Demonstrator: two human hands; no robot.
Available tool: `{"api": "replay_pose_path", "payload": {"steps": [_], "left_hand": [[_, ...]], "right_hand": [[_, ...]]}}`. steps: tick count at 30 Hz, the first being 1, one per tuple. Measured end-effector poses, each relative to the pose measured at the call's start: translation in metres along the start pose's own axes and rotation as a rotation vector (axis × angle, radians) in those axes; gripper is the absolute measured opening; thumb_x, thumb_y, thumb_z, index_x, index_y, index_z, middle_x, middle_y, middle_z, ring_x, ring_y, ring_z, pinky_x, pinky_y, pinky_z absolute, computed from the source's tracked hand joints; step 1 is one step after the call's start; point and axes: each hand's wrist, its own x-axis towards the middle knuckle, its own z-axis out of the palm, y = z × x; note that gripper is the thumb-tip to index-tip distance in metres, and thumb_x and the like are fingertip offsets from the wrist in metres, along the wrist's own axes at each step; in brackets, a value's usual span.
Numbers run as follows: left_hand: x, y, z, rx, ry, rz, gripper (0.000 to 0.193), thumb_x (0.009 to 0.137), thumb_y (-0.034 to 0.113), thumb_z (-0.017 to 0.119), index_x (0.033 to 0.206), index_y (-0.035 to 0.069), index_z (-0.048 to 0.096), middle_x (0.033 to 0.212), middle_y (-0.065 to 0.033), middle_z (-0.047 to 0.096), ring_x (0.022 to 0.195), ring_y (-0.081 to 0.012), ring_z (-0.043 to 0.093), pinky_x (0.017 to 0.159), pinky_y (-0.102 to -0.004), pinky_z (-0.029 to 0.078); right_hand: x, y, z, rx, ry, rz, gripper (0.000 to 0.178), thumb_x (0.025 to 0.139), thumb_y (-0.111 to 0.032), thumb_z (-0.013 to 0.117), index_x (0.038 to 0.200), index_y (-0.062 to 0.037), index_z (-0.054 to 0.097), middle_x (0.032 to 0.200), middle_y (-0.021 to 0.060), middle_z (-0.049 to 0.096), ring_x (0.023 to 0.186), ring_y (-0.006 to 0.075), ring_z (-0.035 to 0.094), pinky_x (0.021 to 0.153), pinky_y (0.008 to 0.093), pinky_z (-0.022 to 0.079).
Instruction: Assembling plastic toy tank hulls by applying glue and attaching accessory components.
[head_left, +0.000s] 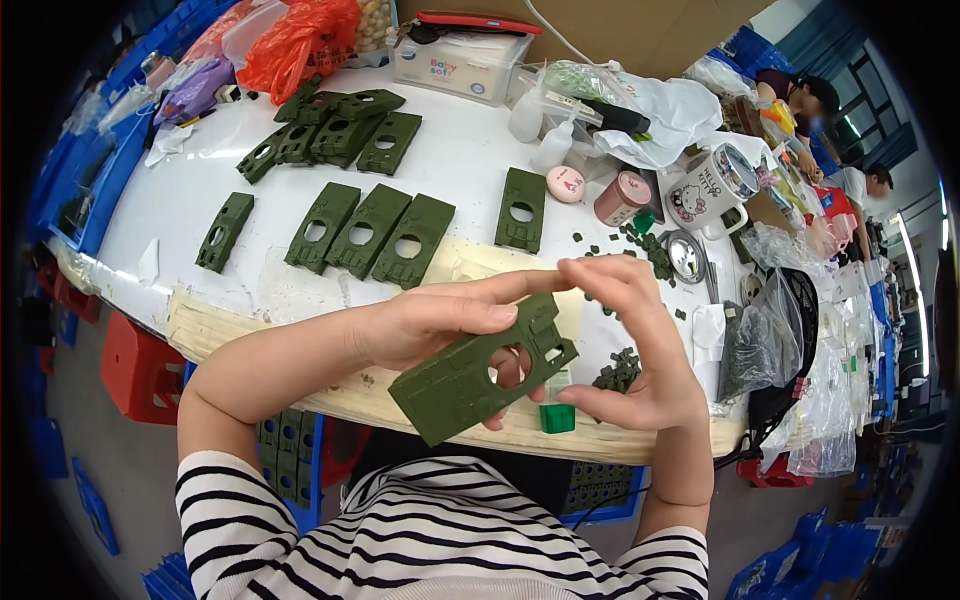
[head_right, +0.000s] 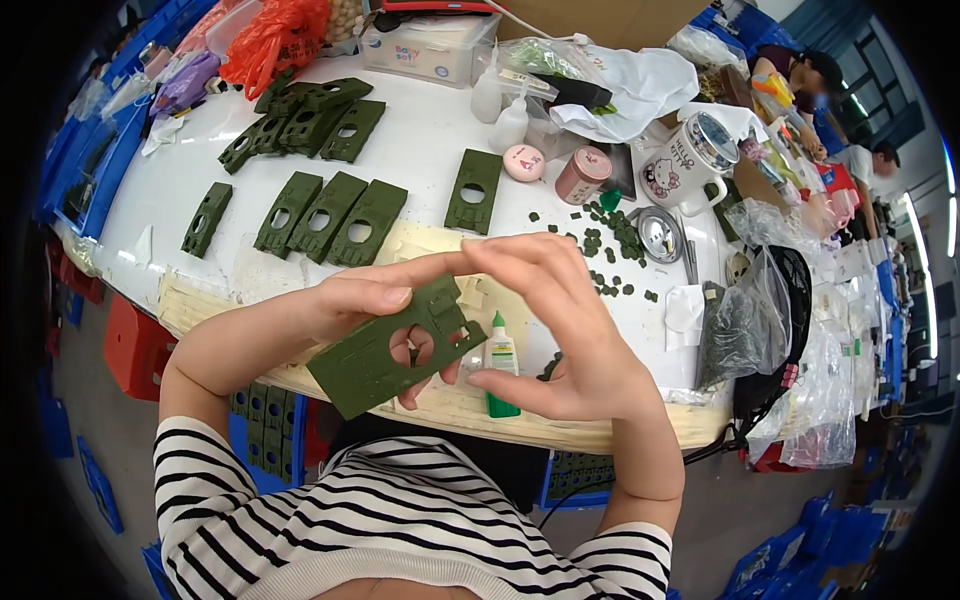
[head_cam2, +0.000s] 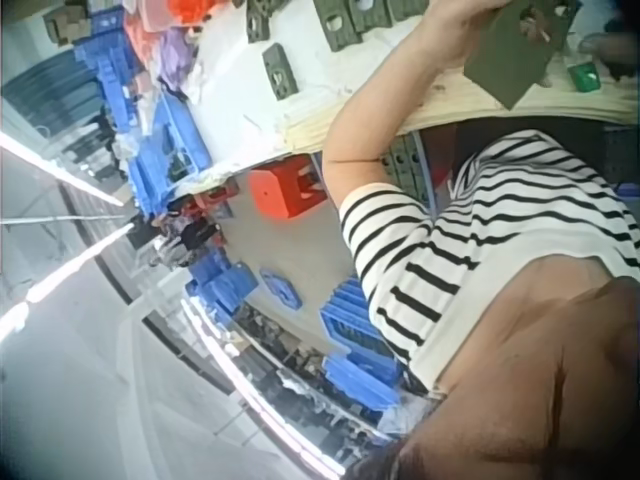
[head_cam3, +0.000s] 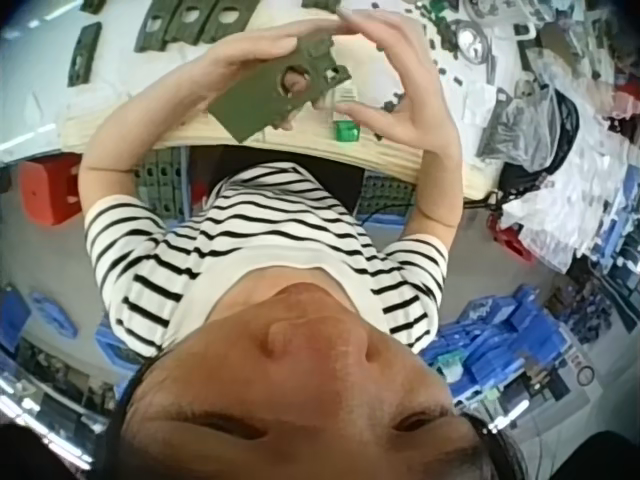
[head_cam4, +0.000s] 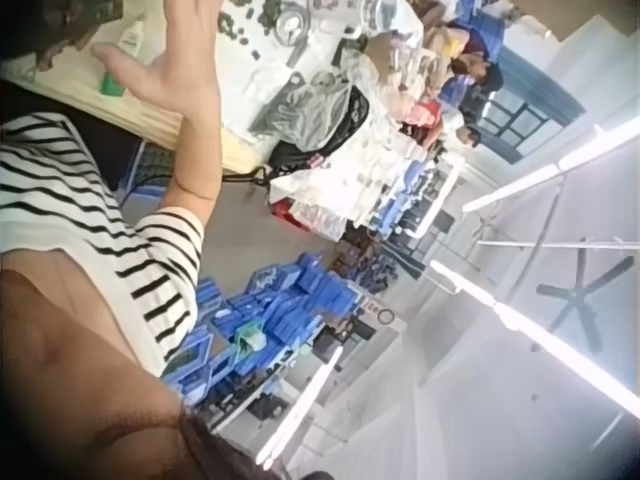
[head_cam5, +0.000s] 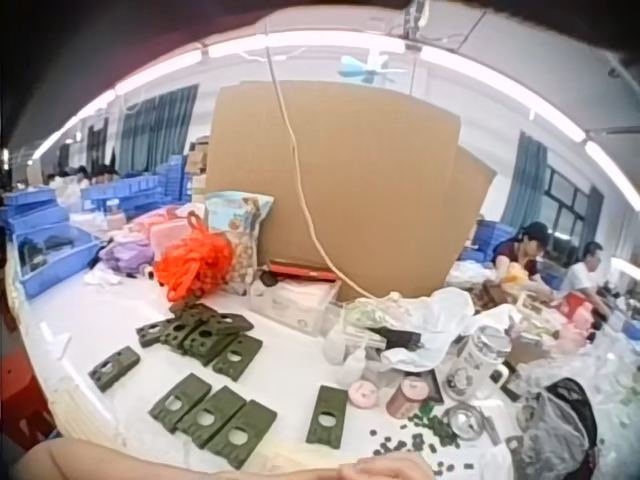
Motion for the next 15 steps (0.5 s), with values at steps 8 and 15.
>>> {"api": "replay_pose_path", "payload": {"steps": [8,15], "left_hand": [[0.005,-0.008,-0.013,-0.01,0.16,-0.08,0.061,0.1,0.042,0.047,0.149,0.012,0.026,0.097,-0.0185,0.063,0.077,-0.0283,0.067,0.068,-0.0392,0.059],[0.007,-0.009,0.004,0.192,0.132,0.382,0.072,0.088,0.001,0.063,0.147,0.011,0.021,0.128,-0.0143,0.05,0.114,-0.0277,0.059,0.097,-0.0427,0.053]], "right_hand": [[0.001,0.009,0.006,-0.025,0.091,-0.053,0.061,0.06,-0.018,0.087,0.114,-0.0037,0.063,0.104,0.008,0.064,0.099,0.0271,0.054,0.089,0.0374,0.043],[0.0,0.016,0.006,-0.235,0.215,-0.017,0.057,0.063,-0.019,0.086,0.112,-0.003,0.062,0.099,0.0085,0.062,0.094,0.0253,0.055,0.083,0.0361,0.045]]}}
